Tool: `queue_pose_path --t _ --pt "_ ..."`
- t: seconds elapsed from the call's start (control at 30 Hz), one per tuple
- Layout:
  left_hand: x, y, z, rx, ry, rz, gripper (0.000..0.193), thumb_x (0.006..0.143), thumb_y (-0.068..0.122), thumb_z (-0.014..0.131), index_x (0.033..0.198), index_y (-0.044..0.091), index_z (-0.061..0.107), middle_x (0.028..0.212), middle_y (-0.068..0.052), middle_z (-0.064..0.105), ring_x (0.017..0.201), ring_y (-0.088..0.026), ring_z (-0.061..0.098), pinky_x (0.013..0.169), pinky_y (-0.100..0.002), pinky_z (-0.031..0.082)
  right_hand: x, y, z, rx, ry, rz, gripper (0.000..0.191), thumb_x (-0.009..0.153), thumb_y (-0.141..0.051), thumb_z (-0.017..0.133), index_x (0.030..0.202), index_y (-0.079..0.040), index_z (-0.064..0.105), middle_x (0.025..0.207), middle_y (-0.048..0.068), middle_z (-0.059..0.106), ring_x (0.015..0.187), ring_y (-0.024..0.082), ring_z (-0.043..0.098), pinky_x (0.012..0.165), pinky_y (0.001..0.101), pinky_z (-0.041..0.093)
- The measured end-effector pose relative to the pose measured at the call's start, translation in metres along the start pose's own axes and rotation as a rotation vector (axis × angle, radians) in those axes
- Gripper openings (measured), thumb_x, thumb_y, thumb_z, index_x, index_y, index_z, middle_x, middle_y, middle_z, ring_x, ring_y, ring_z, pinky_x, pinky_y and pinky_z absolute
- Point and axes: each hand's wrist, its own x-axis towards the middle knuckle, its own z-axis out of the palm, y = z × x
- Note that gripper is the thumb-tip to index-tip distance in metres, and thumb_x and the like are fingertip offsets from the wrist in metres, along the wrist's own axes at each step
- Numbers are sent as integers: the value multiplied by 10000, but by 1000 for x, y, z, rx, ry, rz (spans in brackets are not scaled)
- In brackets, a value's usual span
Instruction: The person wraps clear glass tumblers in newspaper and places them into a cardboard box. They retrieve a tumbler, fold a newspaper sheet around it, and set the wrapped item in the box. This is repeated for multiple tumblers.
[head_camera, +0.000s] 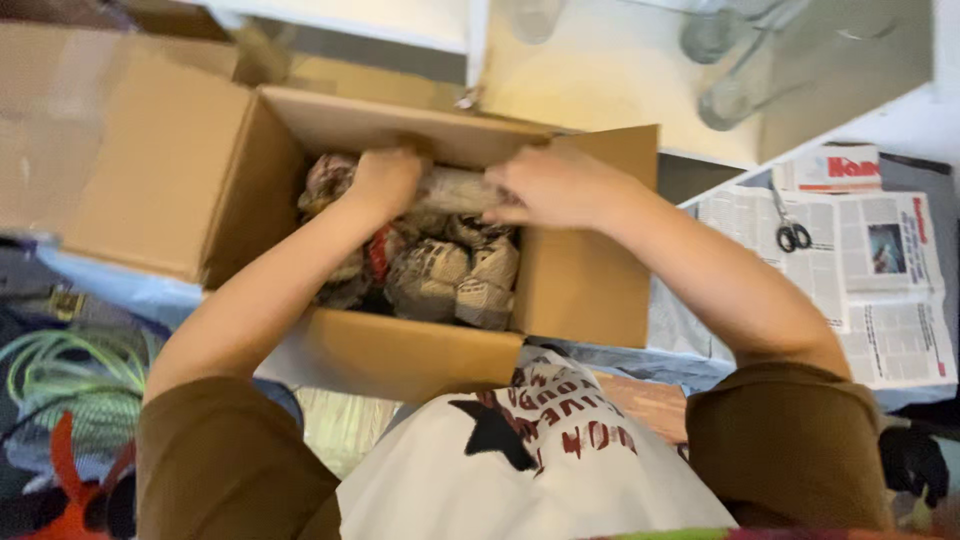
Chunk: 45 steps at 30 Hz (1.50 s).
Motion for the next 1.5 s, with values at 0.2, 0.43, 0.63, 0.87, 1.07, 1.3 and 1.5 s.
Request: queue_pose_path --t 0.2,0.43,0.63,0.87,1.07,1.3,1.5 --pt "-21 31 -39 -279 -12 367 343 954 300 625 1260 154 680 1228 -138 708 1102 -371 667 926 -484 536 -146 55 -6 642 525 -277 249 1032 -150 619 1250 -40 669 1099 113 752 1016 220 748 832 335 595" --pt "-42 115 -122 -322 1 255 318 1039 271 478 1305 195 634 1217 -118 696 1102 -360 648 897 -503 514 -84 173 59 1035 985 -165 611 1080 -39 685 1564 -101 316 1430 168 552 1344 301 640 1095 434 598" --pt "-75 200 -161 -190 363 387 333 1043 255 528 1328 99 599 1152 -148 704 1047 -337 681 919 -484 514 71 206 38 862 1066 -32 1226 805 -356 1002 1586 -89 95 1574 265 316 1454 409 389 1120 497 453" --pt "-132 242 -173 -476 367 404 380 972 274 621 1309 99 598 1192 -137 695 1080 -334 662 901 -464 504 129 198 -6 1030 1114 -63 1100 761 -358 1036 1504 -24 296 1421 221 589 1330 331 585 1066 408 536" --pt "-142 269 -167 -474 448 309 385 966 260 663 1326 140 597 1243 -97 700 1163 -325 656 973 -446 505 94 217 24 1009 1243 -102 849 729 -255 1011 1339 -59 453 1209 118 689 1129 221 692 979 369 608" --pt "-130 331 -178 -904 62 511 547 959 216 646 1476 93 519 1356 -84 702 1261 -279 666 1123 -434 465 -59 216 138 1212 1398 -296 911 757 -89 938 1449 -97 345 1309 66 493 1192 193 547 1073 379 525" --pt "-116 413 -183 -764 45 600 588 924 294 691 1425 43 513 1434 -169 583 1349 -373 533 1107 -470 415 -208 233 230 1172 1309 -121 976 739 -67 935 1507 -74 332 1414 100 510 1338 234 512 1143 412 462"
